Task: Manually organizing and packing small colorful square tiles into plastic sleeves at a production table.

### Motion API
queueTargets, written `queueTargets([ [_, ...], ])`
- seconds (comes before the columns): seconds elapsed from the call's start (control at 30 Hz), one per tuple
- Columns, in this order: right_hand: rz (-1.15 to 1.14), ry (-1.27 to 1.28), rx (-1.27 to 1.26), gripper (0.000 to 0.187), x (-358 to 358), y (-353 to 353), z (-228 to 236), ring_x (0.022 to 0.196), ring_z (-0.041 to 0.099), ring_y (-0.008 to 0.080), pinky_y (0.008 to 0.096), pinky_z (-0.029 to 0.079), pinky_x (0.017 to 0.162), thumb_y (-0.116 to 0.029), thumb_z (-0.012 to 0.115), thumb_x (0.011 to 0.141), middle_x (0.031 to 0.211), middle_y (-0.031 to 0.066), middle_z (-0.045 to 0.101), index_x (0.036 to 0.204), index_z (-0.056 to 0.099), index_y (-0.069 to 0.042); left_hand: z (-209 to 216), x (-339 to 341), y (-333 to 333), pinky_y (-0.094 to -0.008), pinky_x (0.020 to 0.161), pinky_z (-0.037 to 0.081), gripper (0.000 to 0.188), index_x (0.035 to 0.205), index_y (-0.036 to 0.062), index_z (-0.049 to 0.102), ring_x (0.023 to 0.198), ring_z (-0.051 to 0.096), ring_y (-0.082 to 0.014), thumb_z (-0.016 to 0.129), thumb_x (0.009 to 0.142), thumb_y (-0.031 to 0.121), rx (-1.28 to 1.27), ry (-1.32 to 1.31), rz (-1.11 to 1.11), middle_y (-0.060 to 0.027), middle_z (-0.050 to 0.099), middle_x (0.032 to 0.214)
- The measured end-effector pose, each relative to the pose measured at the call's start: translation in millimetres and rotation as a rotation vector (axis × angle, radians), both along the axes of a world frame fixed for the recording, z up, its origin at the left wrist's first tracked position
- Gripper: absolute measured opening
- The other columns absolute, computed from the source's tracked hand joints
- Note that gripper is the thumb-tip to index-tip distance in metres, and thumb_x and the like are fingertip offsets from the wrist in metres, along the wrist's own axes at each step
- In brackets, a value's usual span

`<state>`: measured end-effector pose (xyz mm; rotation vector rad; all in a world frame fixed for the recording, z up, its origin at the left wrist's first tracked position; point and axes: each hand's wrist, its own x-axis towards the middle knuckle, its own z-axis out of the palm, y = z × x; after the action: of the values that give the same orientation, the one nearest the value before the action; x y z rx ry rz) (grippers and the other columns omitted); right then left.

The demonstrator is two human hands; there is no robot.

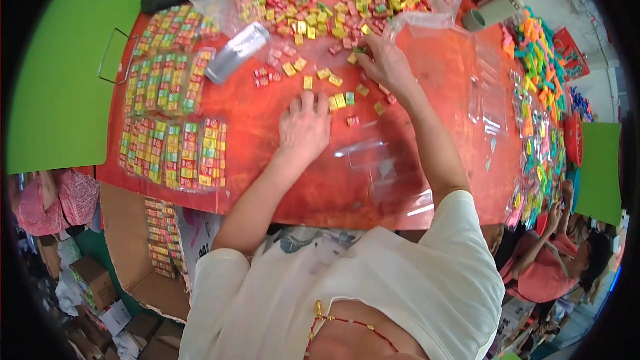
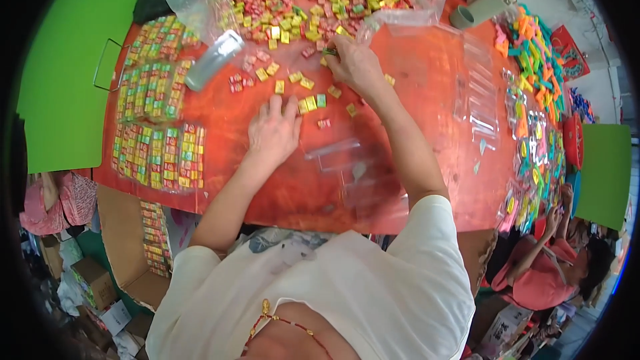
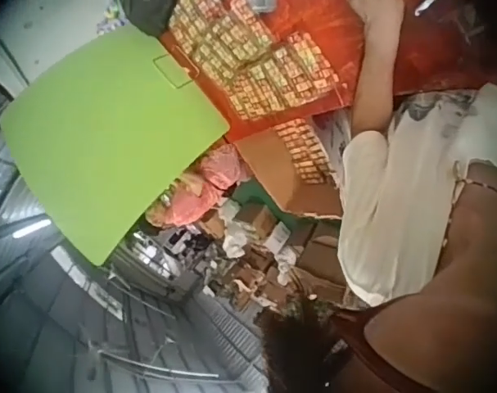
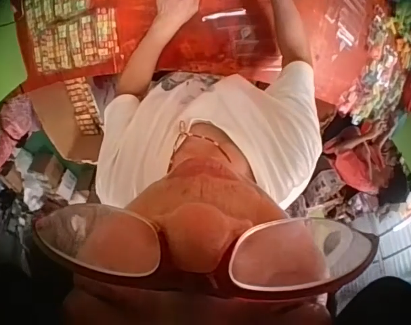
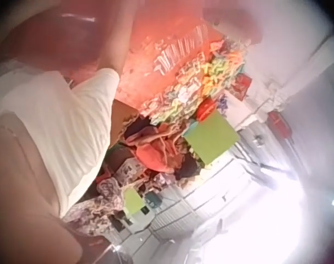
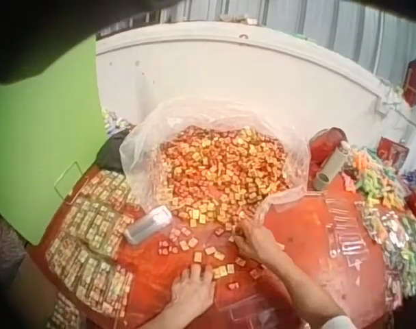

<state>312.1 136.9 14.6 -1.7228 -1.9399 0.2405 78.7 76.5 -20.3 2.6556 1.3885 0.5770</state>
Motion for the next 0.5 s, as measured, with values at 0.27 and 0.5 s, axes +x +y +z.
queueTargets([
  [0.27, -0.092, -0.08, -0.115, 0.019, -20, -86, -13, 0.082, 0.068, 0.0379, 0.0486, 0.054, 0.072, -0.021, 0.064, 0.09, 0.088, 0.0188, 0.068, 0.094, 0.061, -0.002, -2, 0, -3, -0.0461, 0.067, 0.056, 0.041, 0.12, 0.0049, 0.057, 0.091, 0.062, -0.0335, 0.07, 0.086, 0.026, -0.034, 0.015, -0.007, -0.0151, 0.052, 0.104],
  [0.5, -0.146, -0.107, -0.17, 0.02, -26, -85, -13, 0.085, 0.067, 0.0396, 0.0492, 0.053, 0.074, -0.021, 0.061, 0.093, 0.095, 0.0187, 0.07, 0.101, 0.064, -0.003, 14, -12, -1, -0.051, 0.078, 0.056, 0.047, 0.132, 0.0092, 0.054, 0.101, 0.063, -0.0398, 0.066, 0.09, 0.026, -0.285, -0.136, 0.019, -0.0181, 0.052, 0.116],
])
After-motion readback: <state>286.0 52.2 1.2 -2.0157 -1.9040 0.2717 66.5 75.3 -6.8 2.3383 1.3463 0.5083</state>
